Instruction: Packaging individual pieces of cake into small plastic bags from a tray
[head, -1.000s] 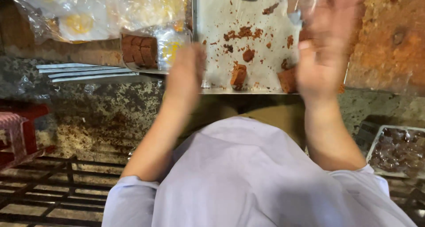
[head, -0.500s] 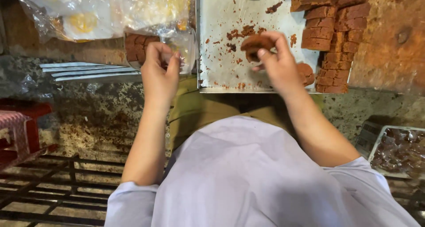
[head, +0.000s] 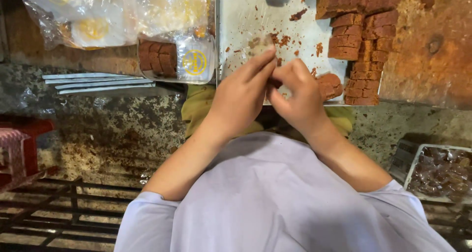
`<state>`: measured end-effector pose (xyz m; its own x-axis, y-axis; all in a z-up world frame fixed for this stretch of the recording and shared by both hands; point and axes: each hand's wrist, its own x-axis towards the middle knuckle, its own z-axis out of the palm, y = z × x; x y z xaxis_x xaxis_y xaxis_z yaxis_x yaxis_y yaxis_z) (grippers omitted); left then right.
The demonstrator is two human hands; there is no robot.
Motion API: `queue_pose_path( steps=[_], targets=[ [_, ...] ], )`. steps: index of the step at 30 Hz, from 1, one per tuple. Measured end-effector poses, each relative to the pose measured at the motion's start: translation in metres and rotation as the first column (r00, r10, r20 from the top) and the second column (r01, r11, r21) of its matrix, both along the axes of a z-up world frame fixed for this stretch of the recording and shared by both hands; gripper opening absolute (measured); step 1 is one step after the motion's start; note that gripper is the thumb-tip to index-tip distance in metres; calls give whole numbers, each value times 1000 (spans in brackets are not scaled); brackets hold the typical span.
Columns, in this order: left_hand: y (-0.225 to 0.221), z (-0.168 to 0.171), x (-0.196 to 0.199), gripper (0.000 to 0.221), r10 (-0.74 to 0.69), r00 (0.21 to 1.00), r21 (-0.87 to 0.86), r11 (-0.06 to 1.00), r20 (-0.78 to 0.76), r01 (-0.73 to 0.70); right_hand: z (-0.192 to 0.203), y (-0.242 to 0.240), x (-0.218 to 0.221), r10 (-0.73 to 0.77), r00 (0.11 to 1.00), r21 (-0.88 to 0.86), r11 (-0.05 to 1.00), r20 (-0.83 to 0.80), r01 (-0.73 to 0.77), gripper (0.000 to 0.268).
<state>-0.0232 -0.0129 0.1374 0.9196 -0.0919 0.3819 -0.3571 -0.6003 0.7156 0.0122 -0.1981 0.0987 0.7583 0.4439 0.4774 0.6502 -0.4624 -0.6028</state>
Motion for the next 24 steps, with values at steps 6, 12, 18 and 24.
queue_pose_path(
  steps=[6,12,18,24],
  targets=[
    [-16,11,-16,42,-342,891,-377,900,-298,219,6,-15,14,226,620,361,927,-751,99,42],
    [19,-31,-14,29,-303,929,-29,952,-211,304,-7,-77,36,-144,693,-159,986,-707,43,28],
    [78,-77,-5,24,324,724,290,941,-609,-177,60,-103,32,-162,856,152,952,-491,267,79],
    [94,-85,-13,23,347,766,185,938,-541,-294,25,-91,22,-421,676,-732,629,-604,-261,63]
  ],
)
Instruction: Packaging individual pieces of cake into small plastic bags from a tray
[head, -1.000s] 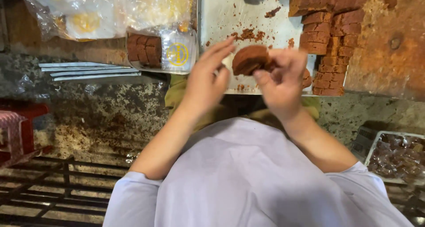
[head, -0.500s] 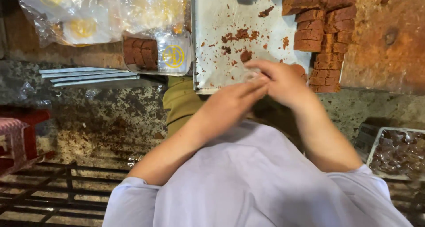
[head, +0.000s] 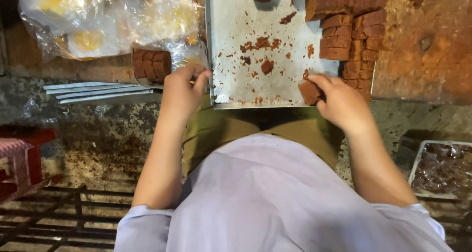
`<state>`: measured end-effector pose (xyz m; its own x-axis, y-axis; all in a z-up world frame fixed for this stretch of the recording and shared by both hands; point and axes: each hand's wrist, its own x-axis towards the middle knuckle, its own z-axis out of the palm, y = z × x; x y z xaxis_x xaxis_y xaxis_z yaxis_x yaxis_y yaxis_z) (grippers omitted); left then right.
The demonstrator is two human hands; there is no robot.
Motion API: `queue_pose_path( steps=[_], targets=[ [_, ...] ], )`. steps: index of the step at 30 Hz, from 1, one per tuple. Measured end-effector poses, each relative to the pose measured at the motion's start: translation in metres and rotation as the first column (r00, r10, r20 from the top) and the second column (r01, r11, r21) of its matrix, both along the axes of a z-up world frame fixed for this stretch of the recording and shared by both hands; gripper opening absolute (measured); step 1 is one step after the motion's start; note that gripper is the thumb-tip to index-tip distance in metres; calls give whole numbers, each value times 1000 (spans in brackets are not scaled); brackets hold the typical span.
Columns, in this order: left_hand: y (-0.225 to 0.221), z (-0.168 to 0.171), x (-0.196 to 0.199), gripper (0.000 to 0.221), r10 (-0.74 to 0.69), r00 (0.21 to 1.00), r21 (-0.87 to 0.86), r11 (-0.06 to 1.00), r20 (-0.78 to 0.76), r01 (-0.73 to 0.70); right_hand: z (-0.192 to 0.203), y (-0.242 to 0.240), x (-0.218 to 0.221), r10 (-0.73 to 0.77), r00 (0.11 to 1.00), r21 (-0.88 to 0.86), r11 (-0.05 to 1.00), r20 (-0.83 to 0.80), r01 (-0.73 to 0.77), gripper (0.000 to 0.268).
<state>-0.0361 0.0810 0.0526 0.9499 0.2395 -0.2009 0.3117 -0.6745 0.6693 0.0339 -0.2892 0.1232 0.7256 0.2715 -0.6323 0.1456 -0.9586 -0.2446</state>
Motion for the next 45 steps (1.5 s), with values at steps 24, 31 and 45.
queue_pose_path(
  steps=[24,31,45],
  targets=[
    [-92,78,6,51,-287,925,-306,883,248,356,-16,72,-36,-481,822,944,269,305,-193,39],
    [-107,59,5,41,-466,719,190,880,515,434,-46,79,-23,-280,952,924,319,-121,211,47],
    [-21,41,8,16,-95,965,-73,991,246,116,-4,59,28,-559,705,895,349,437,-277,44]
  ],
)
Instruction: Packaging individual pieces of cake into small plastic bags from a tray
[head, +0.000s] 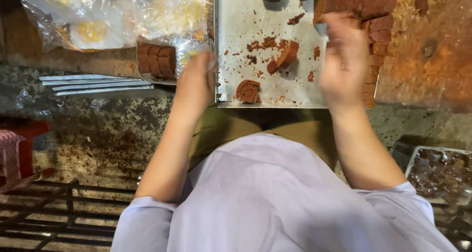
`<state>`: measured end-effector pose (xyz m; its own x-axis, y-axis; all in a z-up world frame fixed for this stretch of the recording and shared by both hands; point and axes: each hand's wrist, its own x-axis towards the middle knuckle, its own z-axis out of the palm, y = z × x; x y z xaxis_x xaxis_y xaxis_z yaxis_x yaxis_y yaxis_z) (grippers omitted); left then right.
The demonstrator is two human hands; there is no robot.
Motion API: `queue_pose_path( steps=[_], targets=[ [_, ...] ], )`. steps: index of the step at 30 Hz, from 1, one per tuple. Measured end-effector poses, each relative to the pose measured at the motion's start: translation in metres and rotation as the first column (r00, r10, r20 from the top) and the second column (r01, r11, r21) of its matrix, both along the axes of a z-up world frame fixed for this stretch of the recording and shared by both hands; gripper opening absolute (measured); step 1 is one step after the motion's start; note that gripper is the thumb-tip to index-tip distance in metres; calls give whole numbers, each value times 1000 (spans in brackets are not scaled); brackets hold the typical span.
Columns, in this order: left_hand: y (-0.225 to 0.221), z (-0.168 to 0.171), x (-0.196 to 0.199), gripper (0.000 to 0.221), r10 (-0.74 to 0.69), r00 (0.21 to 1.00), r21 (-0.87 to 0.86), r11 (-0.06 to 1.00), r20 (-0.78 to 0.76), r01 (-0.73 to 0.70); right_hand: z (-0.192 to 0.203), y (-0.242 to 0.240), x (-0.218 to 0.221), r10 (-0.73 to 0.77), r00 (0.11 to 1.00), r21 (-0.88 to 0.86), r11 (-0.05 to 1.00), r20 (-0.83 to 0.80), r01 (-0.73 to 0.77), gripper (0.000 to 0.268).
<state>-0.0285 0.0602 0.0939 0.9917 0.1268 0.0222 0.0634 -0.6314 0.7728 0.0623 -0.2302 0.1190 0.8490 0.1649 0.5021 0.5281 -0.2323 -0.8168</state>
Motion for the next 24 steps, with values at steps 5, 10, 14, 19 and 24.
queue_pose_path(
  steps=[5,10,14,19,24],
  targets=[
    [6,10,-4,21,30,997,-138,990,-72,-40,-67,1,23,157,927,-763,530,-341,-371,64],
    [19,-15,-13,4,170,985,-180,970,21,-164,-60,12,22,28,875,-407,878,-483,-252,30],
    [3,9,-10,25,158,987,-288,946,16,-147,-10,54,-1,114,672,119,992,-732,-38,27],
    [-28,22,-1,49,-51,988,-330,939,148,98,-11,82,-37,263,949,176,957,-175,-233,34],
    [-41,44,2,53,-94,947,-209,964,306,163,-18,77,-37,262,948,-89,964,179,-249,31]
  ],
)
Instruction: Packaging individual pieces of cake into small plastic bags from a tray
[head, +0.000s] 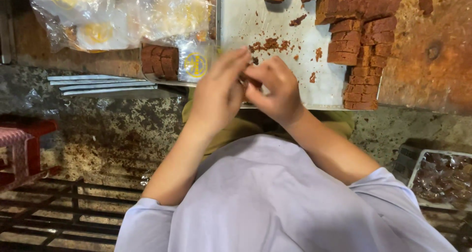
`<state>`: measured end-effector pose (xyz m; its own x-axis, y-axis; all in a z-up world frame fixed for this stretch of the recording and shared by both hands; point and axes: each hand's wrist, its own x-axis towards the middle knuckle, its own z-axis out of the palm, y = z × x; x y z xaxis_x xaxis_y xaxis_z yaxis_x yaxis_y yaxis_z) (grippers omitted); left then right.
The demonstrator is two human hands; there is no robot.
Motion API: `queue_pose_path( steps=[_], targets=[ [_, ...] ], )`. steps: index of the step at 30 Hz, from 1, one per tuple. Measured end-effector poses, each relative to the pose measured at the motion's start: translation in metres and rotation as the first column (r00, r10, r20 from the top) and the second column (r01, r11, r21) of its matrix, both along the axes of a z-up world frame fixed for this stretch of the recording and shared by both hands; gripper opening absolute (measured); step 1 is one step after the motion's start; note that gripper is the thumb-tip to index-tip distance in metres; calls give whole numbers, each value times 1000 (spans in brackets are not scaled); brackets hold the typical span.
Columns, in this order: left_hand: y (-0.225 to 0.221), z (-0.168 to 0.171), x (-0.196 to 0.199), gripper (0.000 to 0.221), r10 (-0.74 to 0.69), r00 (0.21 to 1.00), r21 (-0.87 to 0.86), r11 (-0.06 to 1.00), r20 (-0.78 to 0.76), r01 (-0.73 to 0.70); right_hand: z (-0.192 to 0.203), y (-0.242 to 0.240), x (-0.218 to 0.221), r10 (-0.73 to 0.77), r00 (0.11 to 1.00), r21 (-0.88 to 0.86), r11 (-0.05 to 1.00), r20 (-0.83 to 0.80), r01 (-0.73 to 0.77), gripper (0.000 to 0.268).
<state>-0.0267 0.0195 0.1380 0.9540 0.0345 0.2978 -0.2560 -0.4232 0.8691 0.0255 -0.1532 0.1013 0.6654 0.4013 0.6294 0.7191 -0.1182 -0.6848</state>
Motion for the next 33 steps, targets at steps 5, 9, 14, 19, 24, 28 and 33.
queue_pose_path(
  steps=[5,9,14,19,24,28,33],
  targets=[
    [-8,-20,-8,58,-144,982,286,953,125,104,-3,-18,0,117,661,27,989,-741,-145,67],
    [-25,-24,-23,51,-269,963,155,952,13,264,-6,-45,13,37,651,-115,975,-758,-189,47],
    [45,-80,-1,7,315,945,370,891,-91,-262,25,-66,34,-30,943,36,998,-332,45,54],
    [45,-75,-4,12,254,893,286,947,-373,-149,-24,-60,29,2,926,6,1000,-378,0,38],
    [59,-65,-9,11,379,872,202,923,-310,-329,-45,-22,-9,-170,898,-756,615,-405,-224,53],
    [65,-63,-15,10,374,858,64,924,-353,-377,-66,-24,-18,-111,862,-576,784,-495,-230,46],
    [17,-33,-11,38,202,959,-58,974,-199,-217,-24,-27,-5,151,594,154,987,-790,-45,48]
  ],
)
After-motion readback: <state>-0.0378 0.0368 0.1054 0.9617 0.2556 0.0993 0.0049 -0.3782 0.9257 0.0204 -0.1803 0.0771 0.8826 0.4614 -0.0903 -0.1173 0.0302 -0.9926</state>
